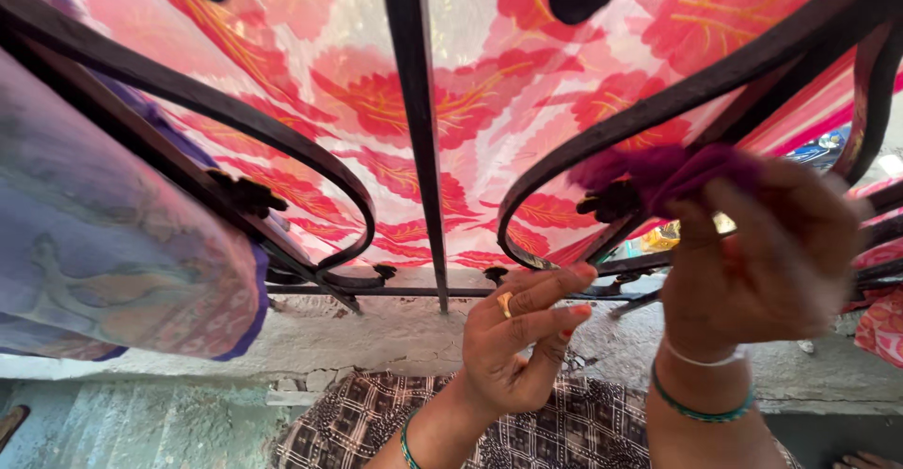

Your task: The person ties a purple cloth to a decorative metal grill on a balcony by hand.

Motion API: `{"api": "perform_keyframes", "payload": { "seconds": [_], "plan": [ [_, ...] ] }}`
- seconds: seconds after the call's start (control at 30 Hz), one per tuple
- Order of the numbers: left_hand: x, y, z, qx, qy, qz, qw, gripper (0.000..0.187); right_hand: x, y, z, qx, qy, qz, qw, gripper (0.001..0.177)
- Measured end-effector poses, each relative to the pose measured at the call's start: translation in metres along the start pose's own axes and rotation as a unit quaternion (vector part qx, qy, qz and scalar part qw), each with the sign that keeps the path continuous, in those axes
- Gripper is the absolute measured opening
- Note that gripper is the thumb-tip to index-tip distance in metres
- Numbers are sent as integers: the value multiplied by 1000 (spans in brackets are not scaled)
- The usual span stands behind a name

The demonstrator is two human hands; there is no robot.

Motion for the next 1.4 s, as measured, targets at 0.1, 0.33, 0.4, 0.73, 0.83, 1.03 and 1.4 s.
{"api": "perform_keyframes", "payload": {
  "seconds": [0.1, 0.33, 0.4, 0.73, 0.83, 1.03, 1.4],
  "plan": [
    [1, -5, 1, -4, 20, 17, 1000, 24, 4, -22, 1, 30, -58, -26, 998, 27],
    [5, -8, 1, -38, -10, 45, 998, 28, -20, 48, -17, 148, 79, -136, 976, 19],
    [10, -6, 2, -40, -17, 88, 995, 34, -9, 77, -30, 153, 51, -75, 984, 21],
    [33, 10, -23, 83, -46, 141, 986, 35, -54, 81, 1, 152, -365, -291, 871, 16],
    [32, 10, -19, 105, -118, 91, 983, 19, -85, 82, 26, 5, -424, -294, 857, 15],
    [38, 5, -21, 109, -87, 210, 968, 19, -134, 97, 48, 23, -374, -351, 858, 17],
    [43, 21, 24, 27, -170, 211, 962, 13, -121, 89, 11, 113, -570, -399, 709, 6]
  ]
}}
Point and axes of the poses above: each hand's wrist, its own y-axis away from the middle knuckle, its own z-axis out of the back of the hand, x = y × z, the point moved 9 cm from there along -y, towards the middle knuckle, and after that the axes turned 12 degrees about -z, right-handed, at the moved point
